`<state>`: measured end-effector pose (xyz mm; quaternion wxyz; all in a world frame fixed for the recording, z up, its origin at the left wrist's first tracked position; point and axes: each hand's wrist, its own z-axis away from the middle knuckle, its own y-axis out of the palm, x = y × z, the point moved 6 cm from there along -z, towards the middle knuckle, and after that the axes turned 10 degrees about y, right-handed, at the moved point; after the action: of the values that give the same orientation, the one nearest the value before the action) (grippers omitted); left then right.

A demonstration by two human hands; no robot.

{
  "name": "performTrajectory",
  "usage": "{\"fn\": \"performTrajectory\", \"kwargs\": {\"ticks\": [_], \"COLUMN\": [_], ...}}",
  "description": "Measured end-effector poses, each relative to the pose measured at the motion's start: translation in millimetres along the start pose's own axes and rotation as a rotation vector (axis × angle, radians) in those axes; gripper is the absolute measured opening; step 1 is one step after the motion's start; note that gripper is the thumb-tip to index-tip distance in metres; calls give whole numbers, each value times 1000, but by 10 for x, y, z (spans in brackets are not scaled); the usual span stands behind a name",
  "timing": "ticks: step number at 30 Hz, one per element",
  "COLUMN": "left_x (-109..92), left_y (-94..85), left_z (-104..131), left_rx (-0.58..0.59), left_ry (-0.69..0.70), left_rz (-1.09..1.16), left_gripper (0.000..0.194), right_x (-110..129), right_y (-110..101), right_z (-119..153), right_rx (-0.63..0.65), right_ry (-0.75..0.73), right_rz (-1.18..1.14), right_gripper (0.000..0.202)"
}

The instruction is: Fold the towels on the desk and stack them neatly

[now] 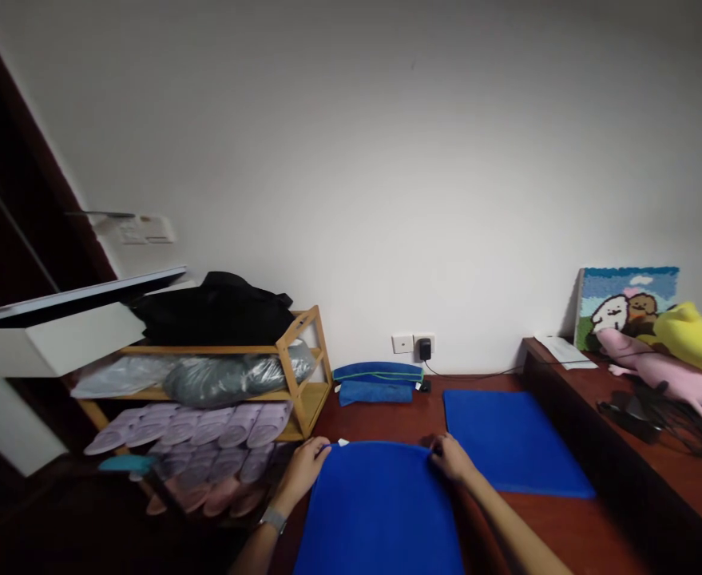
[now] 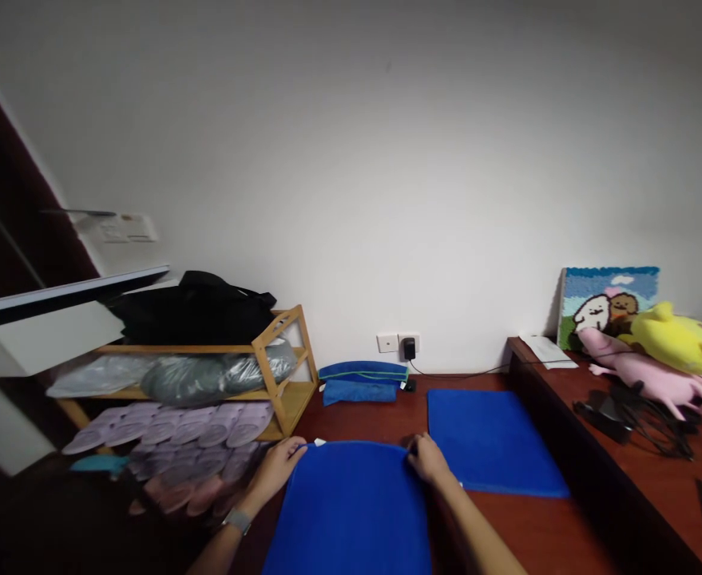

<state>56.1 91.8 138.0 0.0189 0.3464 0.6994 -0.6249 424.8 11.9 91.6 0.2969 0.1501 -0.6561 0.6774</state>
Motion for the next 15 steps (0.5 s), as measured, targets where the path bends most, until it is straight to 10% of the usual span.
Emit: {"fn": "performTrajectory", "kwargs": {"ticks": [9,15], "left_x": [-1222,-1943], "left_y": [-1372,-1606], "left_z": [922,1150], "left_rx": [-136,-101], "left_ry": [205,245], "left_rz": [241,441], "left_gripper": [32,38], "right_x": [205,66], "right_y": [-1636,-2519], "right_z": [1724,2708], "right_rx": [-18,-80], "right_ry": [-245,-181], "right_rz": [-252,-303], "right_gripper": [20,34]}}
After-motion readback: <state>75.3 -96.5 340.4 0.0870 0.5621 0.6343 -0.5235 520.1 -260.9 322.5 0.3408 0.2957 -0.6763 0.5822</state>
